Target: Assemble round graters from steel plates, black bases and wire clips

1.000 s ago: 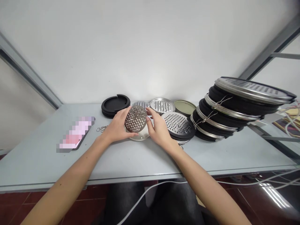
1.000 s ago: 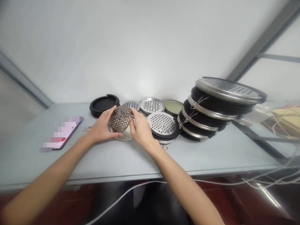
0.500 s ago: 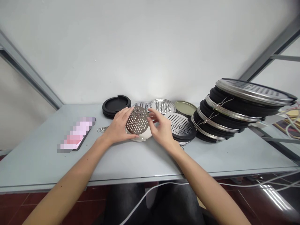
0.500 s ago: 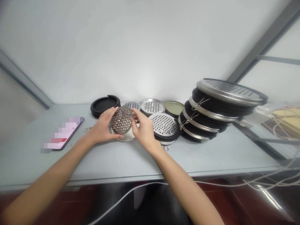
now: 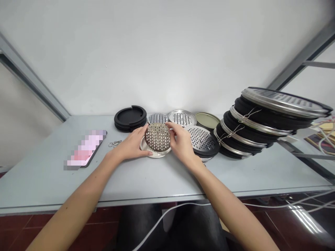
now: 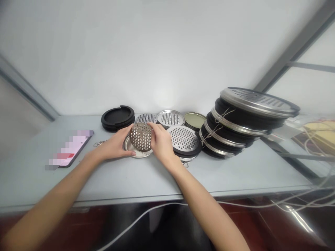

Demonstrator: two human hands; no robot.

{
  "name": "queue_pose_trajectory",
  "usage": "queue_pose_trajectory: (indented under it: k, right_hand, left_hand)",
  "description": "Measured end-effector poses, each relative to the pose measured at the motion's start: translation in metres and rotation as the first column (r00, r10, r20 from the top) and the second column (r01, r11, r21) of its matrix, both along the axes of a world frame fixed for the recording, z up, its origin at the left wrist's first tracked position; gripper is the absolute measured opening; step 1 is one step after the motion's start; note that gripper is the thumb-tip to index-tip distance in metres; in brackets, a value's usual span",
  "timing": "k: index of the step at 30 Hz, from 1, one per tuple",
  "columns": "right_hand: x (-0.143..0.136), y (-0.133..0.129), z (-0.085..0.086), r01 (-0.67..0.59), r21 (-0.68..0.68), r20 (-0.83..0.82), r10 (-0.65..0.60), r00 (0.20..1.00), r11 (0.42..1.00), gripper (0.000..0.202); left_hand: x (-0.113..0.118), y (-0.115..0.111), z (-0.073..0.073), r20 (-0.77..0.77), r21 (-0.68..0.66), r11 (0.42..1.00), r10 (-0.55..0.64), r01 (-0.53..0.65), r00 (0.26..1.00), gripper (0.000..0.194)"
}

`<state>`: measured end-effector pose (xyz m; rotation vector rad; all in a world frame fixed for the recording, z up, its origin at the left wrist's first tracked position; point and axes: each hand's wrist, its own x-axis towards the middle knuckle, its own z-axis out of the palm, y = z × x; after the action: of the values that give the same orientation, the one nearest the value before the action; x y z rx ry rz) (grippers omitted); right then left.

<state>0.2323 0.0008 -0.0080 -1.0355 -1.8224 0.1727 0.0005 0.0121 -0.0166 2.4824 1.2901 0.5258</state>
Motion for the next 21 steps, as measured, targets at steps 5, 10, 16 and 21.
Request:
queue_pose_trajectory:
  k: [5, 10, 16, 21]
  right_hand:
    - [0.0, 0.001, 0.0, -0.037, -0.028, 0.081, 0.039, 0.996, 0.999, 0.043]
    - [-0.001, 0.001, -0.004, -0.073, -0.06, 0.124, 0.08, 0.989, 0.996, 0.045]
    - [-0.002, -0.001, -0.004, -0.058, -0.104, 0.177, 0.076, 0.981, 0.993, 0.039]
    - [-0.002, -0.004, -0.001, -0.011, -0.145, 0.285, 0.053, 0.957, 0.989, 0.045]
  left_hand:
    - [-0.009, 0.003, 0.002, -0.009, -0.083, 0.996, 0.038, -0.038, 0.999, 0.12]
    - [-0.014, 0.002, 0.015, -0.01, -0.085, 0.996, -0.019, 0.018, 1.0, 0.096]
    - [-0.014, -0.006, 0.026, -0.016, -0.1, 0.993, -0.058, 0.056, 0.998, 0.097]
    - [-0.012, -0.006, 0.02, -0.012, -0.201, 0.978, -0.051, 0.048, 0.999, 0.123]
